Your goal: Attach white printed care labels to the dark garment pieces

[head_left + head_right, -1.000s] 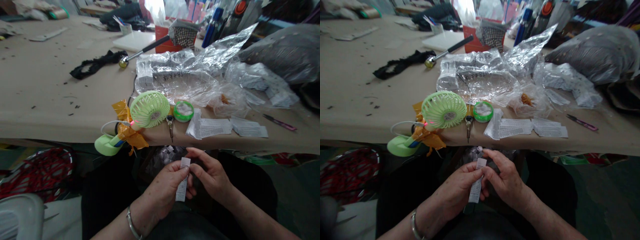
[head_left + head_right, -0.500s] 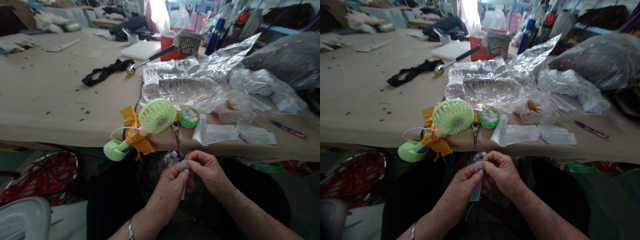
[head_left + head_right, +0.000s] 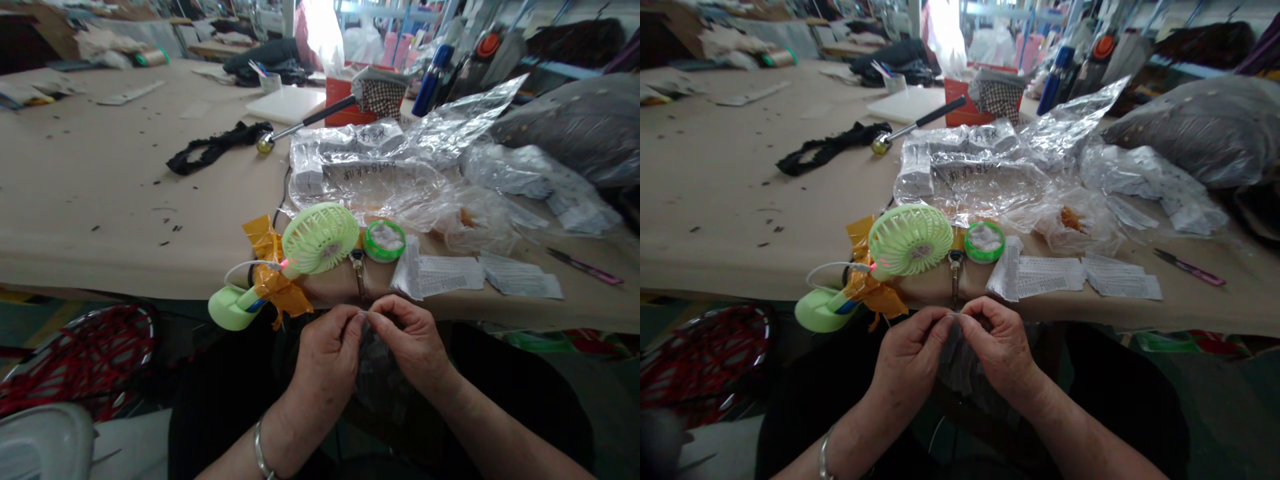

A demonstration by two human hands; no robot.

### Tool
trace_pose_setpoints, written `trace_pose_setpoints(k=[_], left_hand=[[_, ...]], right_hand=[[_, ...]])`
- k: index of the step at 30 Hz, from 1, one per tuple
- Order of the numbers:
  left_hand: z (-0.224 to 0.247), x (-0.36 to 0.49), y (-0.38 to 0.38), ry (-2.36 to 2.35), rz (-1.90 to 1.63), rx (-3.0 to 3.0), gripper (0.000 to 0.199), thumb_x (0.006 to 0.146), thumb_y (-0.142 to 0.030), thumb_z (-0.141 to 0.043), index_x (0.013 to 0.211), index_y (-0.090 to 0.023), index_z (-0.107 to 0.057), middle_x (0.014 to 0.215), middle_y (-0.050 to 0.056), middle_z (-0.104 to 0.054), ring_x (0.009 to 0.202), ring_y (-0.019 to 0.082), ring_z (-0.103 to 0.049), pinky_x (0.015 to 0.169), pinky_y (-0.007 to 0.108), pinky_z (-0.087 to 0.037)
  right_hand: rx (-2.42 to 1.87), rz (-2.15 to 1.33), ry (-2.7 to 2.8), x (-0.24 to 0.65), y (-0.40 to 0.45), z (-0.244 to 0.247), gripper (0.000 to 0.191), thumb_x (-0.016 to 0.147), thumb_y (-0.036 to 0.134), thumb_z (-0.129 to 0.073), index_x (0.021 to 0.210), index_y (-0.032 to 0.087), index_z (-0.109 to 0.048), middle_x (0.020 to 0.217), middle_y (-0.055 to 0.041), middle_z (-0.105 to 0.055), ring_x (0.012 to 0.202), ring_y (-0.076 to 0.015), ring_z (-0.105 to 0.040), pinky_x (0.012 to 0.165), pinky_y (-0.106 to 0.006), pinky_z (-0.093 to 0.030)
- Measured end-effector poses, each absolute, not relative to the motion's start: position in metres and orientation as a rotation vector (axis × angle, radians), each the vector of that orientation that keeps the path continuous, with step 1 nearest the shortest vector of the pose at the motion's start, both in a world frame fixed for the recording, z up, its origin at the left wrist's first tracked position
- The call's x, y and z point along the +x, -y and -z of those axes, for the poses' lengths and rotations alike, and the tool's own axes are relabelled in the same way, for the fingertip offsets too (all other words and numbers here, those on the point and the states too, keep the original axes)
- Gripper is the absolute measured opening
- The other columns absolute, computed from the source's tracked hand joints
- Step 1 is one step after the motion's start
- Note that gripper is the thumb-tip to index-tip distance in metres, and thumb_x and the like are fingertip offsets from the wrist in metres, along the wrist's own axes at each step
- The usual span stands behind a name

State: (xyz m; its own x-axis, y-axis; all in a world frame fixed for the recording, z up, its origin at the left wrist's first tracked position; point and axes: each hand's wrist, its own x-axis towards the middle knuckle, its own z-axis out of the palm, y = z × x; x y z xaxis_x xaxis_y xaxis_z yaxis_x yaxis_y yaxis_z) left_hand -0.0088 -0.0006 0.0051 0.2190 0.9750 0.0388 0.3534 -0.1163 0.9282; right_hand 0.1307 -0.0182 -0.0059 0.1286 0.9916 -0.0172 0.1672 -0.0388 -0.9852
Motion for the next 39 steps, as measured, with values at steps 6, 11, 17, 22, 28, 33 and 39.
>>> trace_pose_setpoints(k=[6,11,17,22,28,33,39], left_hand=[[-0.004,-0.008,-0.002,-1.285,-0.931,1.689,0.017,0.087,-0.022,-0.052,0.078,-0.019,-0.066,0.065,-0.002,-0.065,0.060,0.012,-0.058,0.058,0.020,-0.042],[-0.006,-0.007,-0.004,-1.282,-0.949,1.671,0.016,0.086,-0.021,-0.053,0.077,-0.020,-0.066,0.065,-0.002,-0.066,0.060,0.012,-0.058,0.057,0.020,-0.041],[-0.009,-0.006,-0.007,-1.294,-0.955,1.657,0.016,0.084,-0.019,-0.054,0.074,-0.020,-0.067,0.063,-0.002,-0.065,0.057,0.012,-0.056,0.055,0.020,-0.040],[-0.006,-0.005,-0.009,-1.308,-0.945,1.688,0.017,0.084,-0.020,-0.053,0.074,-0.020,-0.067,0.063,-0.002,-0.065,0.058,0.012,-0.057,0.057,0.020,-0.041],[-0.005,-0.003,-0.013,-1.317,-0.956,1.688,0.018,0.085,-0.019,-0.052,0.074,-0.020,-0.066,0.063,-0.003,-0.065,0.058,0.011,-0.057,0.056,0.019,-0.040],[-0.009,-0.005,-0.006,-1.297,-0.947,1.674,0.017,0.085,-0.019,-0.052,0.073,-0.020,-0.065,0.063,-0.003,-0.064,0.058,0.011,-0.056,0.056,0.019,-0.040],[0.000,-0.016,0.007,-1.249,-0.879,1.616,0.016,0.084,-0.022,-0.055,0.072,-0.020,-0.066,0.062,-0.002,-0.064,0.057,0.012,-0.058,0.055,0.019,-0.042]], right_hand=[[-1.373,-0.976,1.275,0.131,0.016,0.010,0.012,0.084,0.028,-0.058,0.078,0.018,-0.061,0.068,0.0021,-0.057,0.063,-0.0111,-0.050,0.059,-0.022,-0.041],[-1.370,-0.933,1.308,0.131,0.014,0.010,0.012,0.085,0.027,-0.057,0.078,0.019,-0.061,0.069,0.0013,-0.058,0.064,-0.0121,-0.052,0.061,-0.023,-0.043],[-1.379,-0.913,1.324,0.131,0.013,0.008,0.012,0.086,0.026,-0.055,0.078,0.019,-0.062,0.068,0.0017,-0.058,0.063,-0.0120,-0.052,0.060,-0.023,-0.042],[-1.389,-0.915,1.309,0.130,0.012,0.011,0.012,0.086,0.026,-0.056,0.078,0.020,-0.061,0.068,0.0015,-0.058,0.064,-0.0124,-0.052,0.061,-0.023,-0.042],[-1.351,-0.907,1.275,0.128,0.009,0.011,0.011,0.086,0.024,-0.057,0.077,0.020,-0.062,0.069,0.0019,-0.059,0.066,-0.0122,-0.054,0.064,-0.023,-0.044],[-1.352,-0.914,1.260,0.128,0.016,0.013,0.010,0.085,0.025,-0.060,0.078,0.020,-0.064,0.070,0.0020,-0.062,0.066,-0.0120,-0.057,0.063,-0.022,-0.045],[-1.356,-0.829,1.468,0.138,0.039,-0.004,0.008,0.087,0.022,-0.058,0.092,0.022,-0.064,0.071,0.0019,-0.065,0.063,-0.0118,-0.060,0.058,-0.021,-0.048]])
